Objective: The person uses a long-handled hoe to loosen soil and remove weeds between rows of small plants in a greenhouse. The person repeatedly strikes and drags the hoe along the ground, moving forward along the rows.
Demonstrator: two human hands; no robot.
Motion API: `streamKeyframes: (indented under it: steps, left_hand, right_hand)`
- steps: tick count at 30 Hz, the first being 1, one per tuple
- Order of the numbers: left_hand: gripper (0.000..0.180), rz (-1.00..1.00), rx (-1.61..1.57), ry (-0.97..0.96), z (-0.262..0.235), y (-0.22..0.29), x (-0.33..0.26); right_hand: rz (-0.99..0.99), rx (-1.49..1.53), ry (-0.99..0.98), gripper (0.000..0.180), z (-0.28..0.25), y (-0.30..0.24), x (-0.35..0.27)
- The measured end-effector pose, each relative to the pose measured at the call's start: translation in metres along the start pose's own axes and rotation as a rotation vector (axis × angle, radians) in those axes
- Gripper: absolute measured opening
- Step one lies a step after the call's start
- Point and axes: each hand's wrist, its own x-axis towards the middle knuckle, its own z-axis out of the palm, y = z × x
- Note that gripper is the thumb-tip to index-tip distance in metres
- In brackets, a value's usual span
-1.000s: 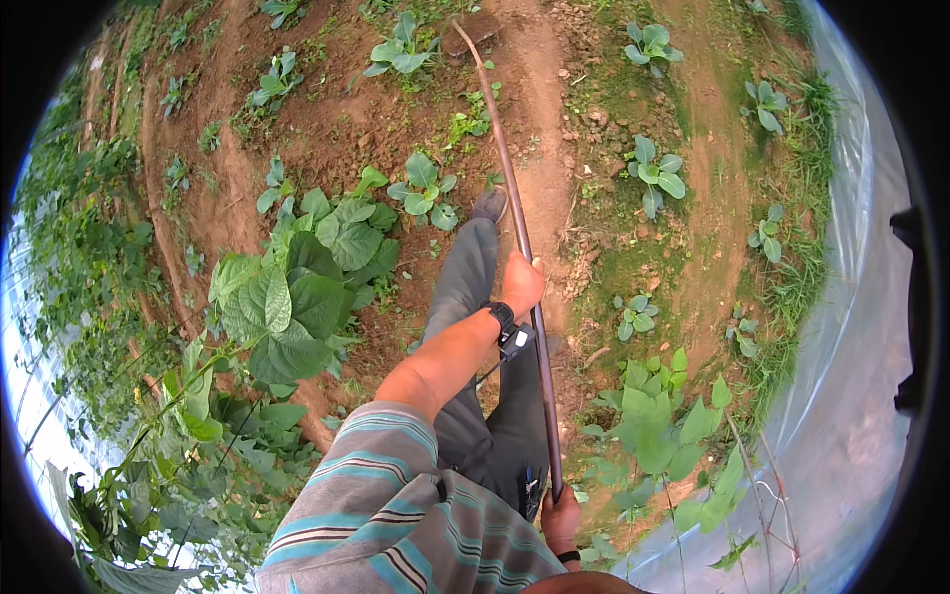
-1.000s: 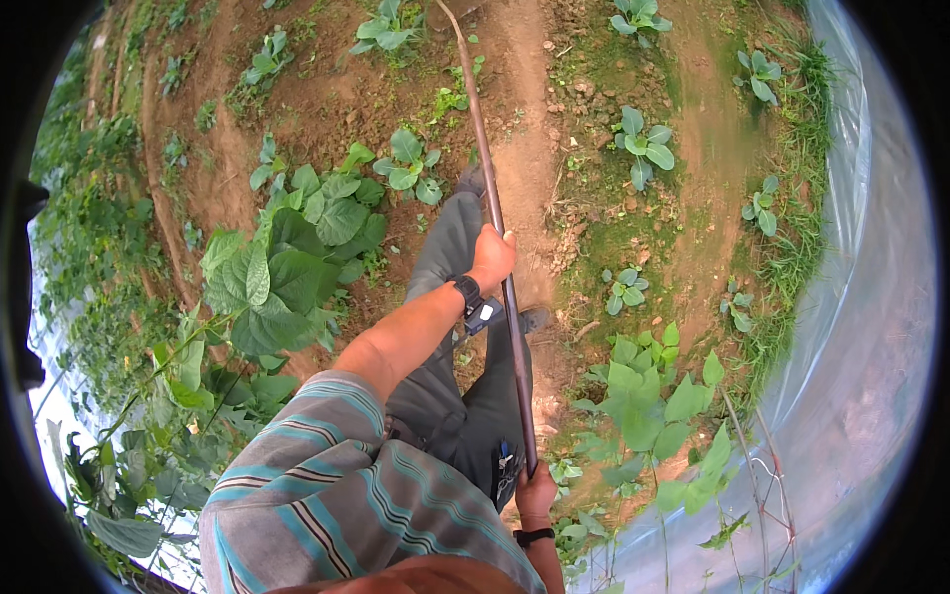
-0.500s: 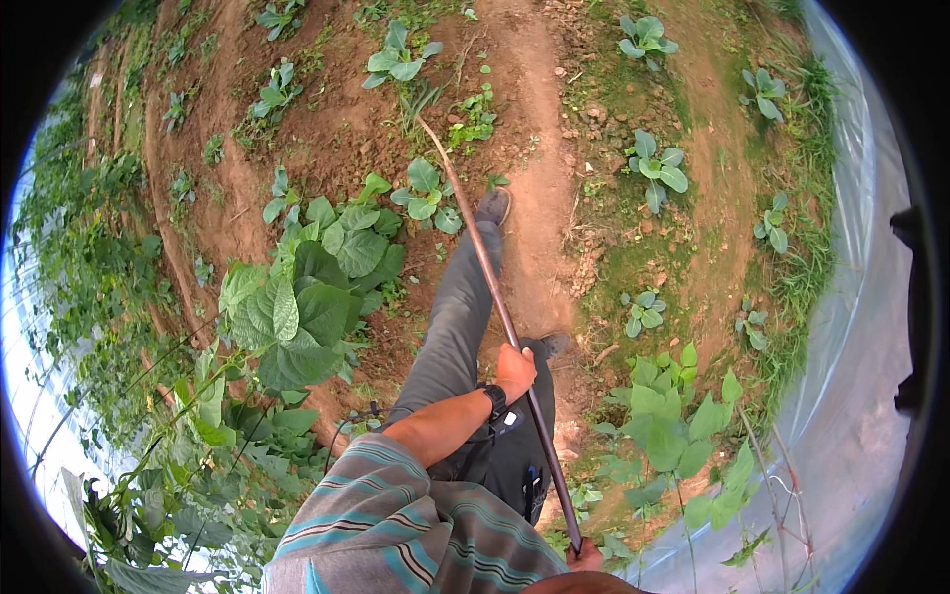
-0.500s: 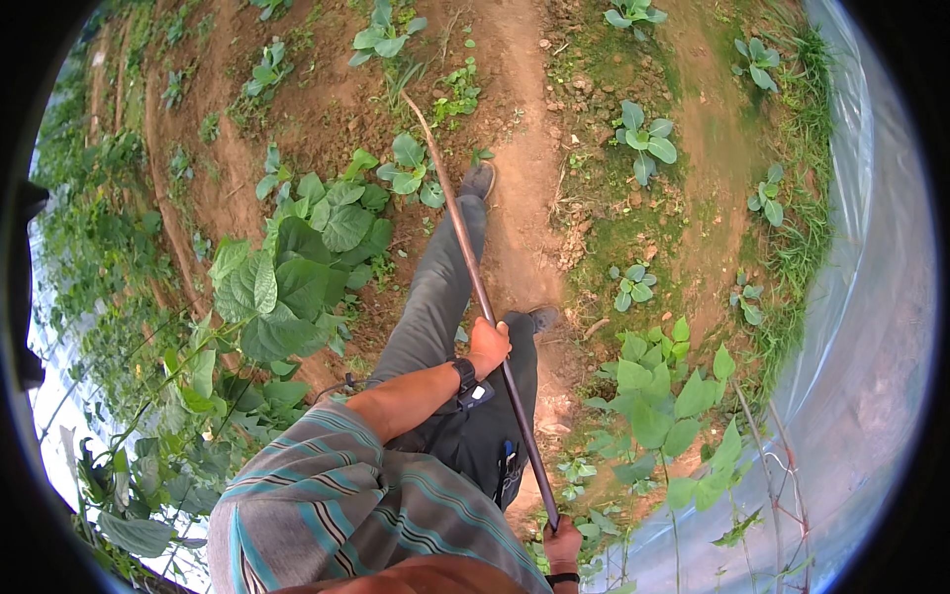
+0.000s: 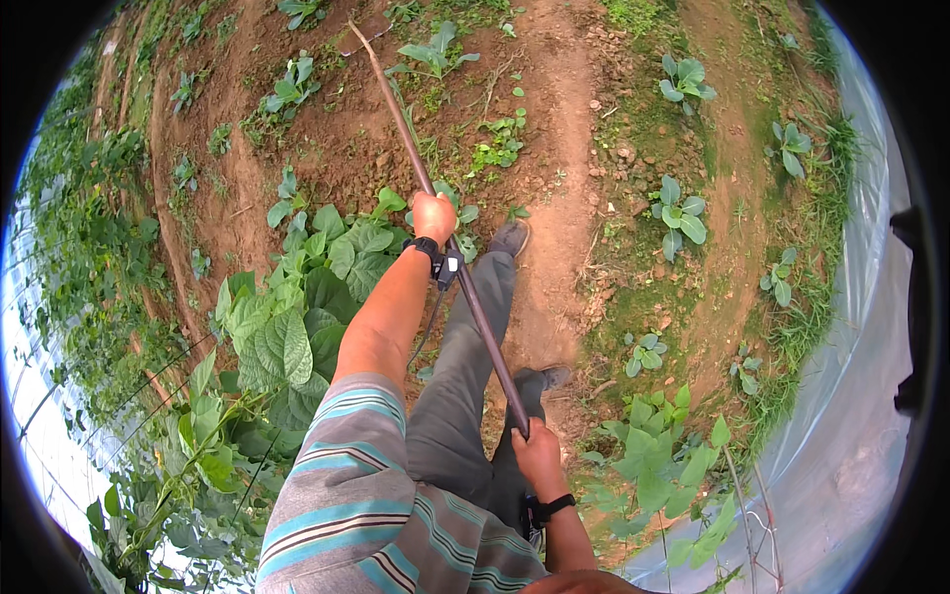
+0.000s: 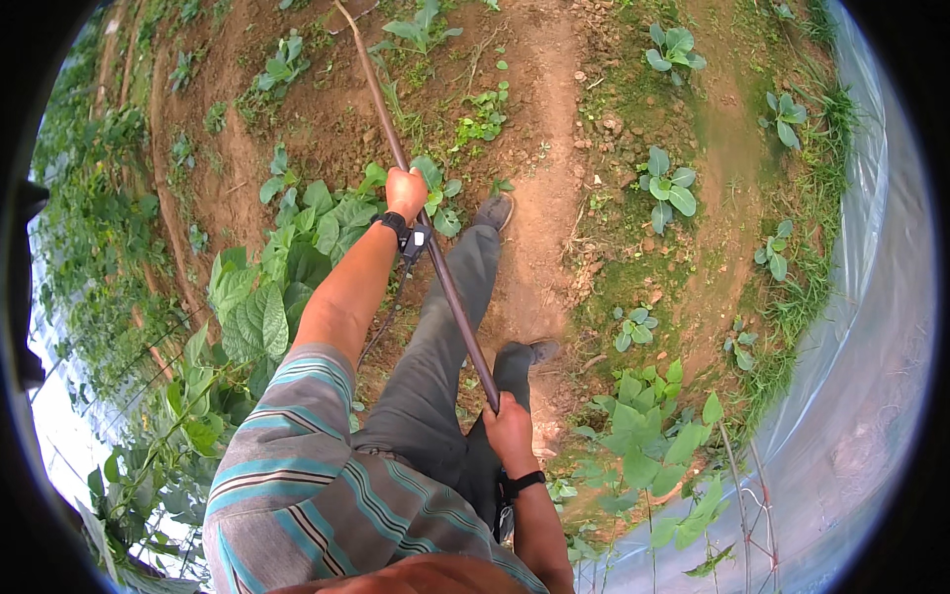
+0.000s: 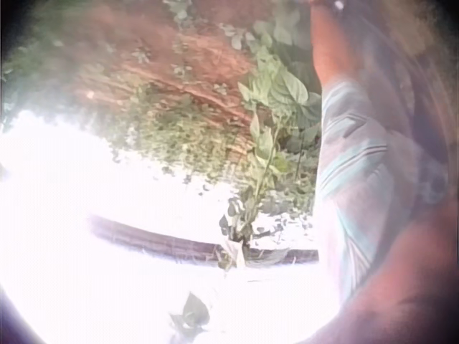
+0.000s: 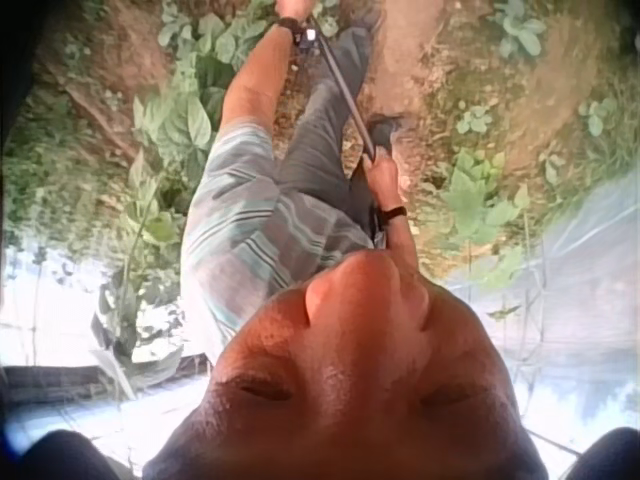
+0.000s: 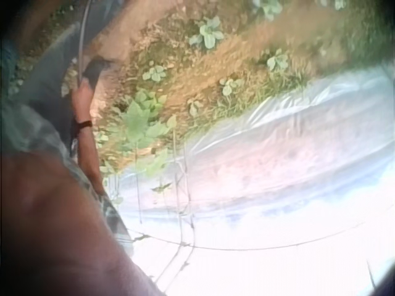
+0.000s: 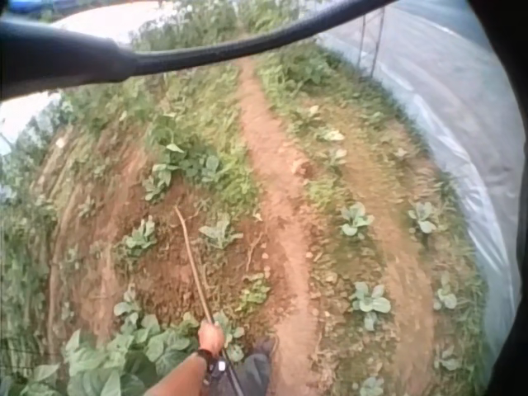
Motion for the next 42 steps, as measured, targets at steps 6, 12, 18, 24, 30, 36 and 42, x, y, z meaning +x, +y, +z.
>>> streamKeyframes:
  steps: [6,12,18,24,30,36,42]
  left_hand:
    - [0.038,-0.102,0.016,-0.058,0.047,-0.048,-0.112]
    - [0.034,-0.155,-0.016,-0.163,0.053,-0.09,-0.26]
    - [0.039,-0.196,0.045,-0.315,0.048,-0.105,-0.345]
    - [0.037,-0.139,0.014,-0.245,0.031,-0.077,-0.256]
    - [0.035,-0.07,-0.213,-0.035,-0.013,0.007,-0.045]
    - [0.035,-0.076,-0.24,-0.049,-0.027,0.085,0.092]
    - [0.037,-0.081,-0.134,-0.124,0.006,0.058,-0.04]
  right_hand:
    - [0.198,-0.021,-0.109,0.025,-0.021,0.05,-0.083]
    - [0.259,-0.1,-0.067,0.025,-0.04,0.121,-0.224]
    - [0.351,-0.115,-0.089,0.024,-0.061,0.151,-0.313]
    - [0.243,-0.073,-0.058,0.024,-0.064,0.114,-0.233]
    - [0.066,-0.061,-0.01,0.025,-0.063,-0.013,-0.036]
    - [-0.004,0.164,-0.021,0.024,-0.065,-0.116,0.088]
    - [0.261,-0.073,-0.137,0.025,-0.08,-0.078,-0.007]
